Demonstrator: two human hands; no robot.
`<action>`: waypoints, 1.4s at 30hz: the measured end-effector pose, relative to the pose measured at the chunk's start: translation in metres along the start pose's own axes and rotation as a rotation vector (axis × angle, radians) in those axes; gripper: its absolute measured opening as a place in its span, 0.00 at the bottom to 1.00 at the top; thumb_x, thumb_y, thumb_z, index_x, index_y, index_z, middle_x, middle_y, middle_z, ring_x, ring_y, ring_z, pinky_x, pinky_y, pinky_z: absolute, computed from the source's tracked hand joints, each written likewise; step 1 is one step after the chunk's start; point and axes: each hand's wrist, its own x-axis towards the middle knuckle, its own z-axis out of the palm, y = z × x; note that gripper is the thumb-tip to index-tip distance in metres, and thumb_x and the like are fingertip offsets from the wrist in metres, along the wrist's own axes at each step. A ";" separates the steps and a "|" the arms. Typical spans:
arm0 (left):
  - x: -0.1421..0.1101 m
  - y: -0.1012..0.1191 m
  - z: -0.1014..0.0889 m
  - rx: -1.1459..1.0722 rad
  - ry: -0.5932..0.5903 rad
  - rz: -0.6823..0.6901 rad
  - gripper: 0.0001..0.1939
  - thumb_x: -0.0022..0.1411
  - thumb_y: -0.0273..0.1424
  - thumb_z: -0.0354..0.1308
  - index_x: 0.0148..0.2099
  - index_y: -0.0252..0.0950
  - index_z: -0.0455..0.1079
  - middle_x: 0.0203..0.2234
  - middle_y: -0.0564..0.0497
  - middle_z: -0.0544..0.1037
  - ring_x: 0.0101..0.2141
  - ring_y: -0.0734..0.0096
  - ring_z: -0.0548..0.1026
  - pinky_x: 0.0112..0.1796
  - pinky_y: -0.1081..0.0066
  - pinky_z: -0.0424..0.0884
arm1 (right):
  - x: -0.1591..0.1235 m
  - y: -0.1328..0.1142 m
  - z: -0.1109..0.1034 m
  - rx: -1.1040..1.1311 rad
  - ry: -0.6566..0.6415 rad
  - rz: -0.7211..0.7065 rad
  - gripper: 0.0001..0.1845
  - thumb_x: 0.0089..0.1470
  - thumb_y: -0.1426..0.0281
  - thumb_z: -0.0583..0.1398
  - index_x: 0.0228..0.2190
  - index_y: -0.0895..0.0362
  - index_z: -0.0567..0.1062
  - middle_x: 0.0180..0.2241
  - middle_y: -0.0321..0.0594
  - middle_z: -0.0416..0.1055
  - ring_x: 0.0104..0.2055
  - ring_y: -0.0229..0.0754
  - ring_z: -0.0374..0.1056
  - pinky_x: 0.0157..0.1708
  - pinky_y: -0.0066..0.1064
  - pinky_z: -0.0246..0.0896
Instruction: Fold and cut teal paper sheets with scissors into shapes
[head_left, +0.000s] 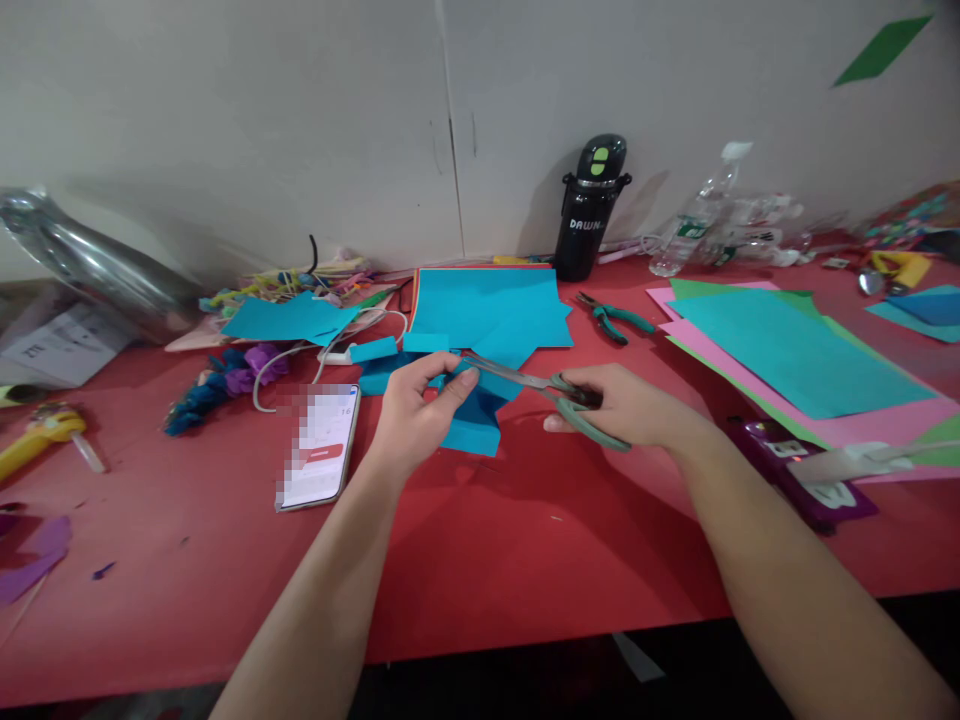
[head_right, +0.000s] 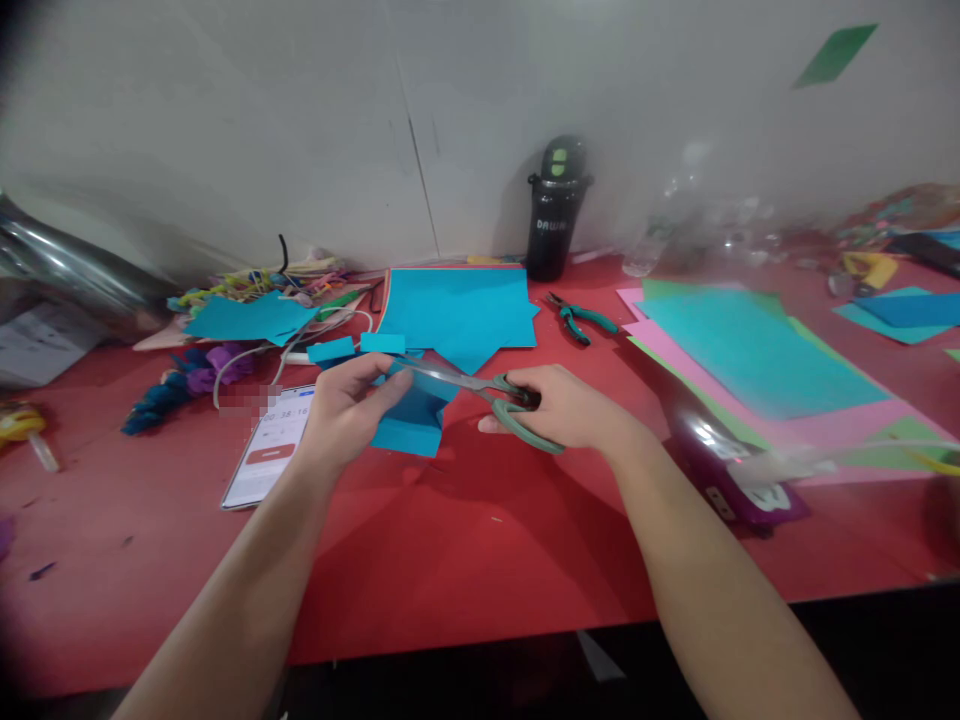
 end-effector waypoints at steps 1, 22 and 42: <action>0.000 0.000 0.000 0.000 0.000 0.000 0.12 0.64 0.38 0.61 0.31 0.37 0.73 0.26 0.52 0.73 0.30 0.69 0.67 0.33 0.68 0.64 | 0.000 0.000 0.000 0.002 0.002 0.001 0.23 0.47 0.50 0.68 0.26 0.53 0.66 0.24 0.30 0.59 0.25 0.37 0.55 0.25 0.30 0.49; 0.000 0.000 0.000 -0.003 0.022 -0.048 0.12 0.61 0.40 0.63 0.33 0.36 0.76 0.29 0.49 0.78 0.32 0.65 0.72 0.34 0.67 0.69 | 0.002 0.000 0.002 -0.009 0.016 0.032 0.23 0.49 0.48 0.66 0.25 0.53 0.69 0.23 0.32 0.61 0.25 0.37 0.55 0.25 0.31 0.48; 0.001 0.003 -0.003 0.029 0.024 -0.005 0.11 0.63 0.39 0.62 0.34 0.37 0.77 0.28 0.50 0.78 0.31 0.65 0.72 0.34 0.67 0.69 | -0.001 0.003 -0.002 -0.008 0.017 -0.018 0.23 0.46 0.52 0.69 0.28 0.53 0.66 0.26 0.31 0.58 0.27 0.38 0.54 0.26 0.30 0.50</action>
